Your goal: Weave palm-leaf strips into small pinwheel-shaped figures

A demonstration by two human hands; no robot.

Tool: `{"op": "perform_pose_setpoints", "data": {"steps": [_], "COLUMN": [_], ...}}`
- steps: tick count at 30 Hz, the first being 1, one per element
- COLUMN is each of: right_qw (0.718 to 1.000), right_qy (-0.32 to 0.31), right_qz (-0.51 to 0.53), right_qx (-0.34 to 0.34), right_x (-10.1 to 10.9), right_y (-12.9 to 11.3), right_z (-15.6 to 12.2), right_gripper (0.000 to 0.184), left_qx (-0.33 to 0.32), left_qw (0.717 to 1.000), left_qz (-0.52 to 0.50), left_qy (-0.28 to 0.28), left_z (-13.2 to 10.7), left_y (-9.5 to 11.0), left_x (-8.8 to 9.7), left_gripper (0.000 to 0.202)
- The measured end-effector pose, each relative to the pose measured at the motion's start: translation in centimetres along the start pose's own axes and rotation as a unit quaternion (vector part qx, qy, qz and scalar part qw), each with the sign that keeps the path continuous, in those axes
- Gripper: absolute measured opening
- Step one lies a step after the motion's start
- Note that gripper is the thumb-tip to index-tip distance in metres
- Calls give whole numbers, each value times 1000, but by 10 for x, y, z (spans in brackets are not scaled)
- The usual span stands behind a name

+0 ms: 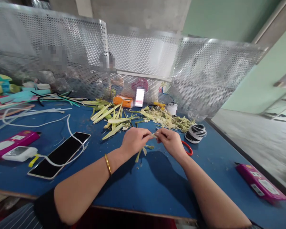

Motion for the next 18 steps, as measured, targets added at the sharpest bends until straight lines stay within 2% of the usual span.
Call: {"op": "perform_pose_setpoints", "data": {"steps": [3,5,6,7,9,12,18], "right_qw": [1000,998,991,970,890,861,866], "right_qy": [3,22,28,27,-35,-66,-50], "right_qz": [4,-55,-121,-228,-428,-471,-472], "right_qx": [-9,-34,-55,-80,-150,-178,-157], "right_x": [10,23,30,36,41,44,34], "right_y": [3,11,18,26,52,73,79], "right_z": [4,5,5,4,0,-6,1], "right_gripper": [25,19,18,21,28,35,43], "left_qx": [35,82,109,135,177,216,231], "left_qw": [999,996,992,988,979,965,961], "left_qz": [-29,-46,-56,-68,-100,-143,-132], "left_qy": [-8,2,5,9,18,45,74], "left_z": [0,-1,-1,-2,-5,-8,-9], "left_y": [-4,-9,-13,-18,-29,-43,-55], "left_x": [1,5,6,7,6,2,3], "left_gripper": [17,19,21,22,22,21,24]}}
Point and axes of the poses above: each hand's wrist, its own z-axis towards the middle knuckle, its own x-axis out of the back of the hand, y = z × x, the point moved 7 cm from there along z, towards the middle knuckle, and after that the axes turned 13 degrees about -x, right-handed, at the moved point
